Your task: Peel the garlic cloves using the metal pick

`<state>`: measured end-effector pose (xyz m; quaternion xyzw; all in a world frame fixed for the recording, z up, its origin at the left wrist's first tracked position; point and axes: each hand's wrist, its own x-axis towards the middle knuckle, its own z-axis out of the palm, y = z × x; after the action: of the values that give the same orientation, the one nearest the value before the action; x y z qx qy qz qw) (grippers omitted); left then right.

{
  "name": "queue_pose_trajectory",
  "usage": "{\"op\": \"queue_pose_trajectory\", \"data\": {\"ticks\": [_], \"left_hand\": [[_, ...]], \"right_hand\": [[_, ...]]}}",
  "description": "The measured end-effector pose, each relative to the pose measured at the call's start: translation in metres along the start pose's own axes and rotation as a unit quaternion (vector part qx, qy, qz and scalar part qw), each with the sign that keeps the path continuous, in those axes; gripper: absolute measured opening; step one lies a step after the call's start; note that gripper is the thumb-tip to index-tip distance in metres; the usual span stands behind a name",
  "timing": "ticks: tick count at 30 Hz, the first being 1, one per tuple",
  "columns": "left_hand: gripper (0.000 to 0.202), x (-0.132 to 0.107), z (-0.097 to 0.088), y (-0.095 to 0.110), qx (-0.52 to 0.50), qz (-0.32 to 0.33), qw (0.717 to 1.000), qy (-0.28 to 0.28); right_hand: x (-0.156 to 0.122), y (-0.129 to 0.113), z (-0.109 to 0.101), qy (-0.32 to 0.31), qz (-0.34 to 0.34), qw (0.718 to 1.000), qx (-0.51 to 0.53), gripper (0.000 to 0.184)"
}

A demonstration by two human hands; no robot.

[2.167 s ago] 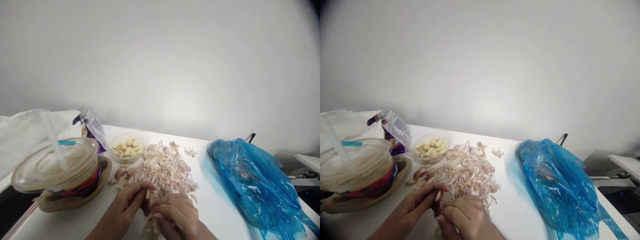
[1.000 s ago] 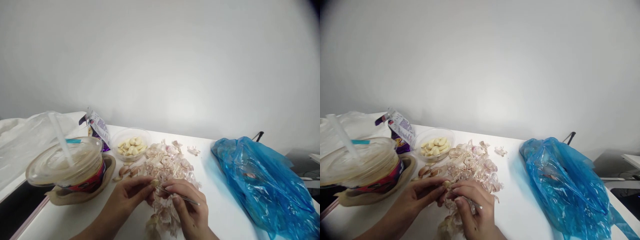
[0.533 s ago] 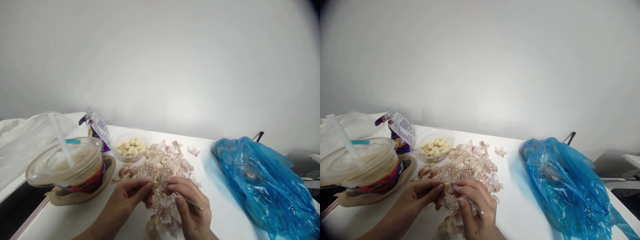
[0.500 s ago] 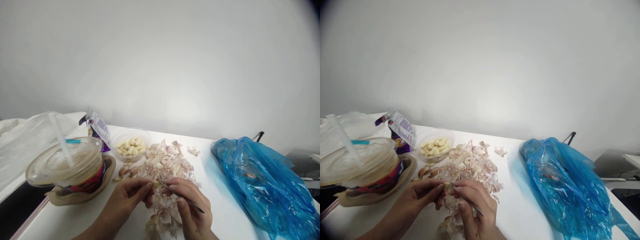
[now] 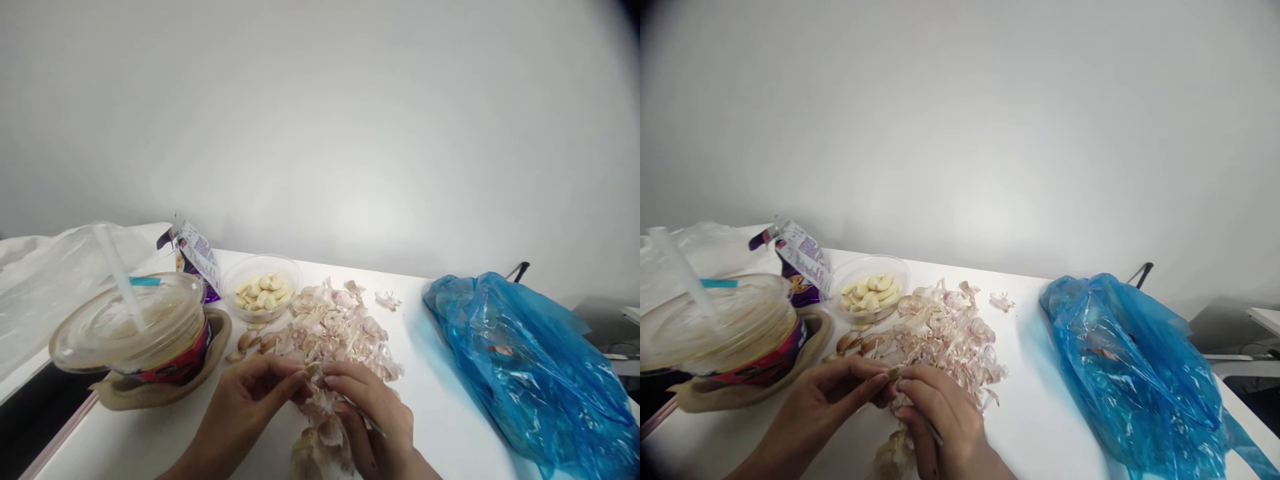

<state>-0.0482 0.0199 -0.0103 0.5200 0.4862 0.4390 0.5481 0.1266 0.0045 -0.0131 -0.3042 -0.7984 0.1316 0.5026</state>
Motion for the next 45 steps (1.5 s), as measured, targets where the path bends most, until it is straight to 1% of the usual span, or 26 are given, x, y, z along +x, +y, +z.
{"op": "queue_pose_trajectory", "data": {"ticks": [4,6,8,10,11,13,14,15,17,19,22,26,34,39,41,42,44,45], "left_hand": [[0.007,0.000,0.000,0.000,-0.002,-0.005,1.000,0.011],[0.008,0.001,0.000,0.000,-0.004,-0.007,1.000,0.010],[0.010,0.001,0.000,0.000,-0.004,-0.008,1.000,0.008],[0.011,0.002,-0.001,0.000,-0.007,-0.004,1.000,0.000],[0.011,0.002,-0.001,0.001,-0.008,-0.001,1.000,-0.010],[0.011,0.001,-0.002,0.001,-0.015,0.000,0.999,-0.041],[0.011,0.001,-0.002,0.001,-0.019,0.001,0.998,-0.059],[0.011,0.000,-0.001,0.001,-0.023,0.000,0.997,-0.078],[0.011,-0.001,0.000,0.000,-0.034,-0.002,0.994,-0.108],[0.013,-0.002,0.002,-0.002,-0.050,0.000,0.992,-0.120],[0.015,-0.003,0.005,-0.005,-0.059,0.011,0.991,-0.120],[0.015,-0.002,0.005,-0.006,-0.024,0.022,0.992,-0.123],[0.016,-0.001,0.002,0.001,0.061,0.033,0.989,-0.127],[0.017,0.000,-0.001,-0.004,0.091,0.030,0.987,-0.126],[0.016,0.000,-0.002,-0.009,0.085,0.035,0.988,-0.126],[0.016,0.001,-0.001,-0.011,0.078,0.040,0.988,-0.123],[0.015,0.001,-0.001,-0.013,0.071,0.051,0.990,-0.107],[0.012,0.001,-0.001,-0.014,0.074,0.056,0.991,-0.094]], "right_hand": [[0.000,0.000,0.000,0.000,-0.016,1.000,0.007,0.026],[0.001,0.000,-0.001,0.020,-0.019,1.000,0.015,0.022],[0.003,0.001,-0.002,0.052,-0.003,0.998,0.027,0.019],[0.004,0.000,-0.003,0.062,0.049,0.996,0.033,0.022],[0.005,0.000,-0.002,0.053,0.083,0.995,0.033,0.023],[0.006,0.000,-0.001,0.010,0.141,0.990,0.031,0.023],[0.007,0.000,0.000,-0.015,0.153,0.988,0.031,0.021],[0.007,0.000,0.002,-0.036,0.149,0.987,0.036,0.020],[0.007,0.001,0.005,-0.060,0.123,0.989,0.056,0.021],[0.007,0.002,0.007,-0.059,0.104,0.990,0.077,0.022],[0.005,0.005,0.009,-0.038,0.110,0.990,0.079,0.018],[0.002,0.007,0.011,-0.020,0.122,0.990,0.065,0.010],[-0.001,0.008,0.014,-0.011,0.114,0.992,0.056,0.011],[0.001,0.007,0.015,-0.008,0.119,0.992,0.049,0.007],[0.002,0.006,0.014,-0.005,0.145,0.988,0.049,0.007],[0.002,0.005,0.014,-0.005,0.169,0.984,0.048,0.007],[0.004,0.005,0.013,-0.004,0.243,0.968,0.061,0.010],[0.004,0.005,0.013,-0.003,0.290,0.954,0.081,0.011]]}}
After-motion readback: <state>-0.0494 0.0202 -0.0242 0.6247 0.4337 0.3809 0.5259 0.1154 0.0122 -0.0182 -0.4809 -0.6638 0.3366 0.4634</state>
